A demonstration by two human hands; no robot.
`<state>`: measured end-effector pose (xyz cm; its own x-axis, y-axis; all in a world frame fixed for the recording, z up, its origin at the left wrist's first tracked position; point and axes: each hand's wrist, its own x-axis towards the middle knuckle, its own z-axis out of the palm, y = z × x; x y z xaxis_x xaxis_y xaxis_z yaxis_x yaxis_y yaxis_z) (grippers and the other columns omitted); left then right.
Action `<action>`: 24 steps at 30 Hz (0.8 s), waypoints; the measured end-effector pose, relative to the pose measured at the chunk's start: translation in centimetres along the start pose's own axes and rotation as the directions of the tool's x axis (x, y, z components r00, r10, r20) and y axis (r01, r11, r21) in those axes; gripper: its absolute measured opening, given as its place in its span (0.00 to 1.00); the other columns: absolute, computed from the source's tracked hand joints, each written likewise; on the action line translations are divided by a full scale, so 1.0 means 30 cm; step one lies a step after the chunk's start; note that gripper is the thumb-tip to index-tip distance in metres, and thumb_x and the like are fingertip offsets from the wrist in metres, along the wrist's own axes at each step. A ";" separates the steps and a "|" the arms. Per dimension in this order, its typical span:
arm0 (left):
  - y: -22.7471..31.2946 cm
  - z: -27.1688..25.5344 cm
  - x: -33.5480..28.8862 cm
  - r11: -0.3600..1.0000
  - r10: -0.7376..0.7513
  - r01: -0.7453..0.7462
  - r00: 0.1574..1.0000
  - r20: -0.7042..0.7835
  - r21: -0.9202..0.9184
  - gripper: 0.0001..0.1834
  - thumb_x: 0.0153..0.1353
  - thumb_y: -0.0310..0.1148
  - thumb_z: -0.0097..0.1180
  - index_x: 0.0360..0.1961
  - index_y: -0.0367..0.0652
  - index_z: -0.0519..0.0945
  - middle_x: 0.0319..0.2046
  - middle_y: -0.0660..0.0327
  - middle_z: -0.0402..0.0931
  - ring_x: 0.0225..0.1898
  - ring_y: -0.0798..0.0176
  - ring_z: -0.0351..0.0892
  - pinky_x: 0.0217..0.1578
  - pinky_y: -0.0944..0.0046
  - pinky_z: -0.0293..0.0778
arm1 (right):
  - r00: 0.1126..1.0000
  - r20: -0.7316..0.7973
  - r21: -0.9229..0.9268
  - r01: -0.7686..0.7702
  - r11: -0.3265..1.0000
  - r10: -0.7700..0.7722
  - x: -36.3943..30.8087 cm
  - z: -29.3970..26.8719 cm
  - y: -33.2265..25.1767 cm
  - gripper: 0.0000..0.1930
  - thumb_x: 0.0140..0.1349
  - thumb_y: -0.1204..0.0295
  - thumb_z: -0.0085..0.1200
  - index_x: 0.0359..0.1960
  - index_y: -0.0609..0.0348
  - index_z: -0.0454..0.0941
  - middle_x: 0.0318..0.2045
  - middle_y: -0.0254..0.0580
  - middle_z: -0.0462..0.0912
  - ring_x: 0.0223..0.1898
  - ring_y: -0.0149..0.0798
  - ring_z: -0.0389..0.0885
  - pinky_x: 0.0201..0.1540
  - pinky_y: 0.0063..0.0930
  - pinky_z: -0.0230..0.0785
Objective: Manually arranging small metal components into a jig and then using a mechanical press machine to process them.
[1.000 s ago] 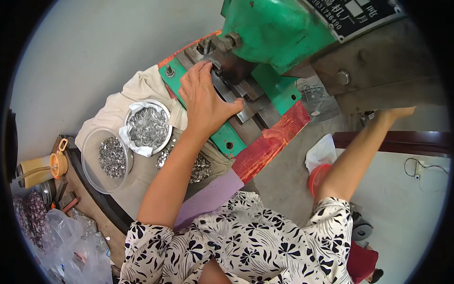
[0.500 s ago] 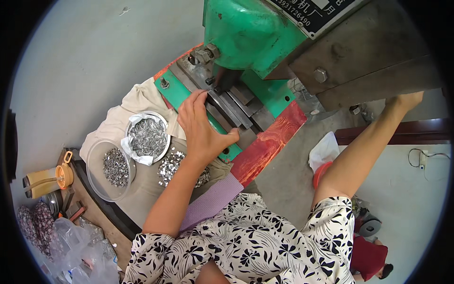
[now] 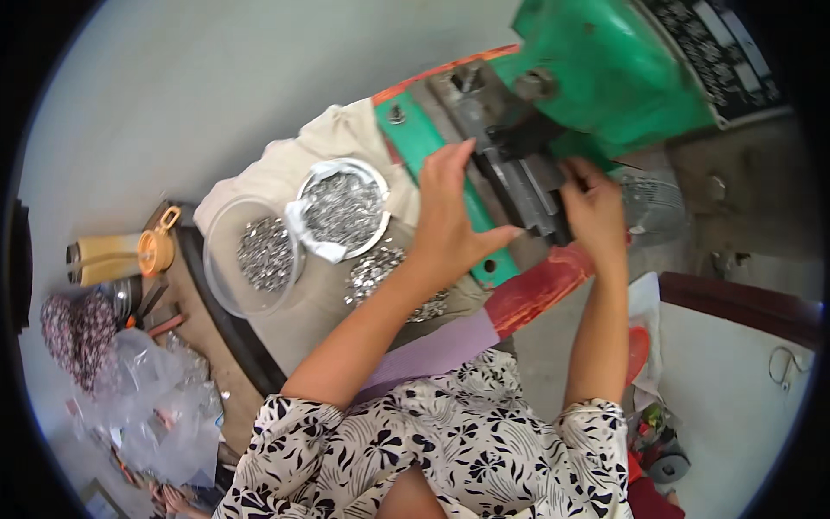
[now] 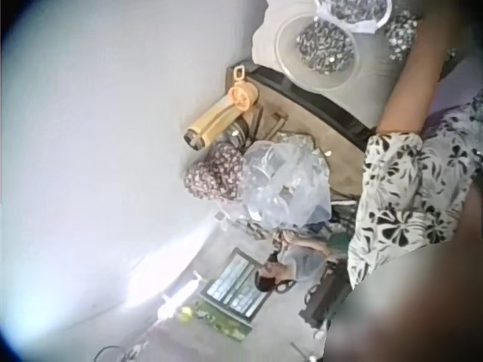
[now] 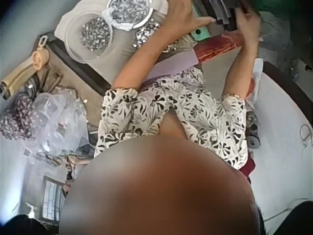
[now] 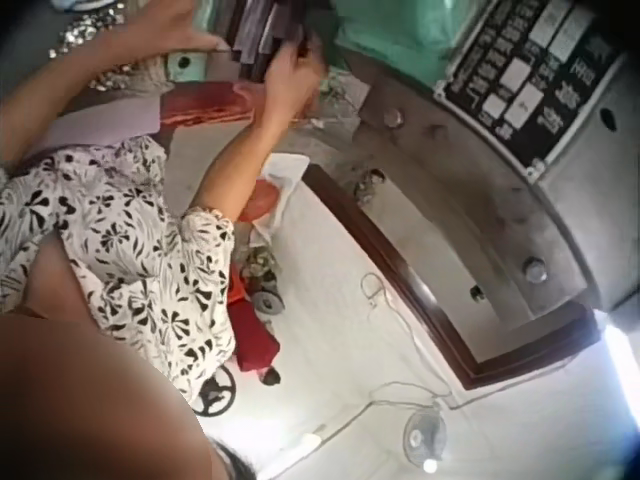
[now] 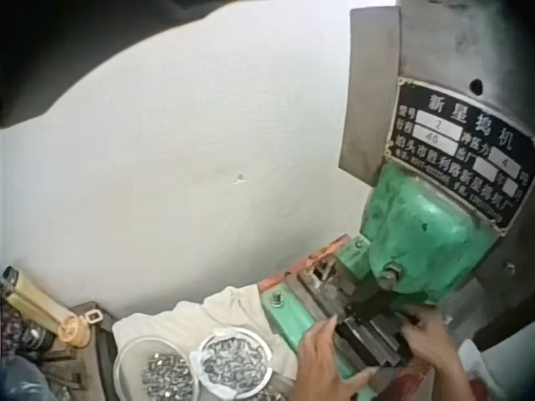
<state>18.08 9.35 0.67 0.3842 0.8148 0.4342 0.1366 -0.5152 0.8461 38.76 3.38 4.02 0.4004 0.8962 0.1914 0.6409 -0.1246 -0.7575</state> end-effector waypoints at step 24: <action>0.126 -0.094 -0.240 0.947 -0.141 0.221 0.939 0.314 -0.233 0.15 0.58 0.25 0.60 0.48 0.41 0.79 0.40 0.55 0.76 0.40 0.53 0.81 0.42 0.57 0.78 | 0.982 -0.010 -0.380 0.170 0.909 -0.188 -0.223 0.071 -0.086 0.13 0.72 0.65 0.52 0.35 0.63 0.70 0.25 0.55 0.72 0.27 0.59 0.72 0.29 0.43 0.65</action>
<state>13.23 2.28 1.62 0.6283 0.7542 0.1907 0.0010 -0.2459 0.9693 33.04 -1.40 3.36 0.2790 0.8994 0.3364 0.8996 -0.1223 -0.4192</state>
